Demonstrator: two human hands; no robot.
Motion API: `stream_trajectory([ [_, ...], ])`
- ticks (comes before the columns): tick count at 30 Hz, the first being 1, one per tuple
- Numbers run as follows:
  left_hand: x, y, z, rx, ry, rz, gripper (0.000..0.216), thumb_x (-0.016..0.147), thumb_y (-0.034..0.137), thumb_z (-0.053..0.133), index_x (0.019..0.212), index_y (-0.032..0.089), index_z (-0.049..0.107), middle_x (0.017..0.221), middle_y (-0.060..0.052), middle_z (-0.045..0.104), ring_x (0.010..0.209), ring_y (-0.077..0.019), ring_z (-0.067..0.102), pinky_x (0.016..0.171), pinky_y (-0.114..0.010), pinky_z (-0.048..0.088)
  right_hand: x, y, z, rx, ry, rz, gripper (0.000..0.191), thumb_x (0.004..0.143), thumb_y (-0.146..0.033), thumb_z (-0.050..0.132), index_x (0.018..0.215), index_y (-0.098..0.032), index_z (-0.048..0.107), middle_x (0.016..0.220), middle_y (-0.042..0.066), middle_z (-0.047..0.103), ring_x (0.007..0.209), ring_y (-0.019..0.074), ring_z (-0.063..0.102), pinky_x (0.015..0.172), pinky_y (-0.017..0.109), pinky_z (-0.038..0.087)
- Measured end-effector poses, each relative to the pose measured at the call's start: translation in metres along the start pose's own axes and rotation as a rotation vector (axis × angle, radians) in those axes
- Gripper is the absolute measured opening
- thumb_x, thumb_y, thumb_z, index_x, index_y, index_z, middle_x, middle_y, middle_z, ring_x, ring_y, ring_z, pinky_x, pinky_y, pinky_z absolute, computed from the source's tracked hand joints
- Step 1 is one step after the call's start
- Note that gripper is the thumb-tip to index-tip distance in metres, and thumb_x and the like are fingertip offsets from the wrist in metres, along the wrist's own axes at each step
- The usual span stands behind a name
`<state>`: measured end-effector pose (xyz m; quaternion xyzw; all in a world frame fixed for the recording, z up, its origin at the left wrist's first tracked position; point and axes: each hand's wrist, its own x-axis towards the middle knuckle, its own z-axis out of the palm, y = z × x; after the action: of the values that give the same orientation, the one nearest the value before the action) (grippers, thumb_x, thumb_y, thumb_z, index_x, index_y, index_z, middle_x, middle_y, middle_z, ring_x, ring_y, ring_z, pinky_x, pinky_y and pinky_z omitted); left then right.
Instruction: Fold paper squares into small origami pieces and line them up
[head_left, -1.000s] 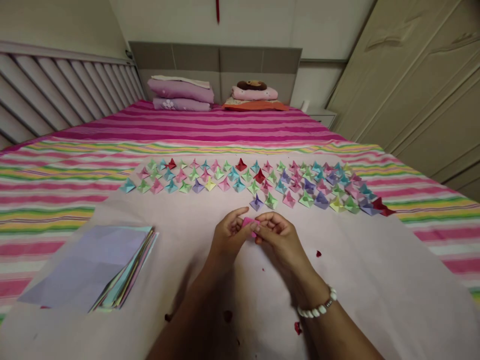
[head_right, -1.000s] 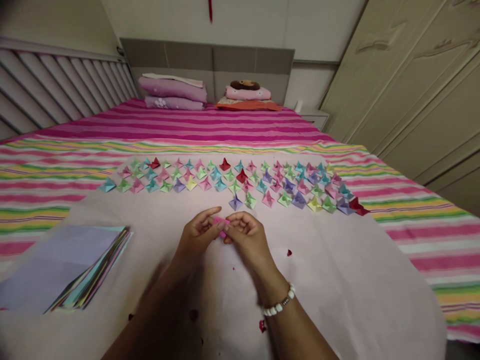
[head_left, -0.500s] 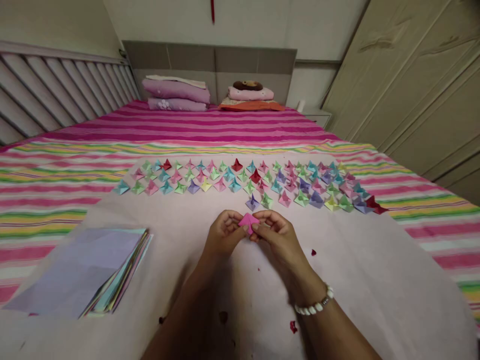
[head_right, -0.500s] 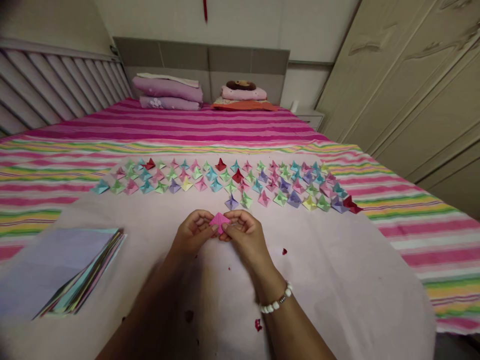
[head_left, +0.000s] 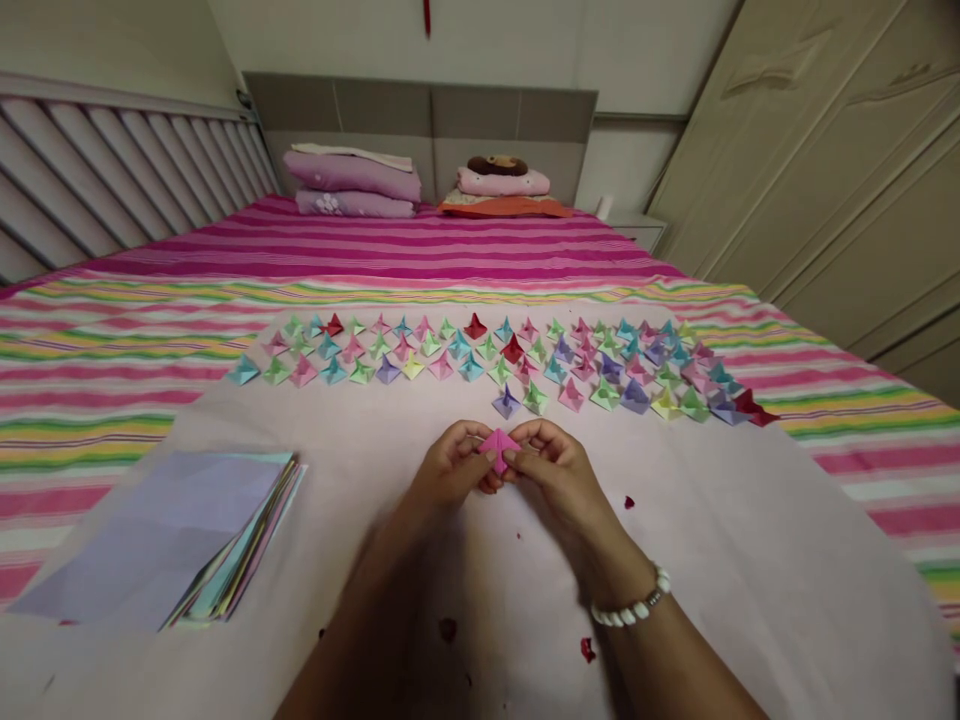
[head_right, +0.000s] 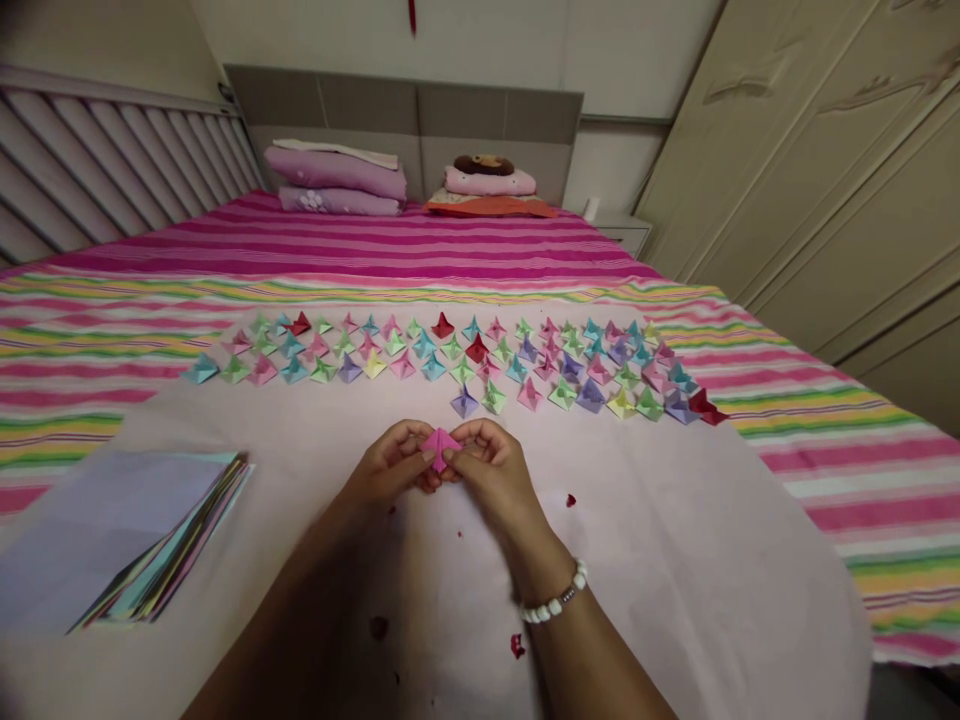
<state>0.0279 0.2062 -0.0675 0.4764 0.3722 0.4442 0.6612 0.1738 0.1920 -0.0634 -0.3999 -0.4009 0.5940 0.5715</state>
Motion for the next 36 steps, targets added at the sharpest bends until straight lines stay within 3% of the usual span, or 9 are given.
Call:
stream_trajectory([
  [3,-0.0001,0.0001,-0.0001,-0.008,-0.047,0.012,0.029,0.071,0.034,0.07,0.088,0.017,0.056,0.067,0.0,0.066,0.054,-0.0106,0.058,0.055,-0.024,0.045,0.0003,-0.0003,0.0,0.004,0.0,0.004,0.023,0.059,-0.023,0.081,0.073,-0.018,0.062,0.05,-0.003,0.064,0.047,0.011,0.057,0.051,0.023,0.045],
  [12,-0.0016,0.0017,0.0056,0.031,0.056,0.074,0.016,0.067,0.02,0.066,0.078,0.015,0.056,0.06,0.001,0.064,0.051,-0.0089,0.055,0.051,-0.021,0.043,-0.002,-0.0013,0.0016,-0.015,-0.033,0.036,0.02,0.061,-0.025,0.079,0.074,-0.017,0.066,0.054,-0.001,0.066,0.048,0.0113,0.058,0.051,0.023,0.044],
  [25,-0.0043,0.002,0.008,-0.001,0.117,0.065,0.016,0.065,0.025,0.074,0.075,0.014,0.069,0.053,0.0,0.066,0.051,-0.0108,0.06,0.051,-0.022,0.047,-0.0015,-0.0017,0.0018,0.041,0.058,0.033,0.011,0.058,-0.019,0.078,0.065,-0.017,0.07,0.053,0.0,0.067,0.048,0.0109,0.056,0.05,0.023,0.042],
  [36,-0.0046,-0.0002,0.0058,-0.114,0.08,0.049,0.006,0.068,0.016,0.068,0.073,0.016,0.07,0.056,0.001,0.066,0.054,-0.0103,0.059,0.056,-0.022,0.045,-0.0044,-0.0091,0.0046,0.013,0.037,0.045,0.006,0.058,-0.017,0.075,0.063,-0.018,0.071,0.054,0.0,0.068,0.049,0.0119,0.057,0.054,0.026,0.046],
])
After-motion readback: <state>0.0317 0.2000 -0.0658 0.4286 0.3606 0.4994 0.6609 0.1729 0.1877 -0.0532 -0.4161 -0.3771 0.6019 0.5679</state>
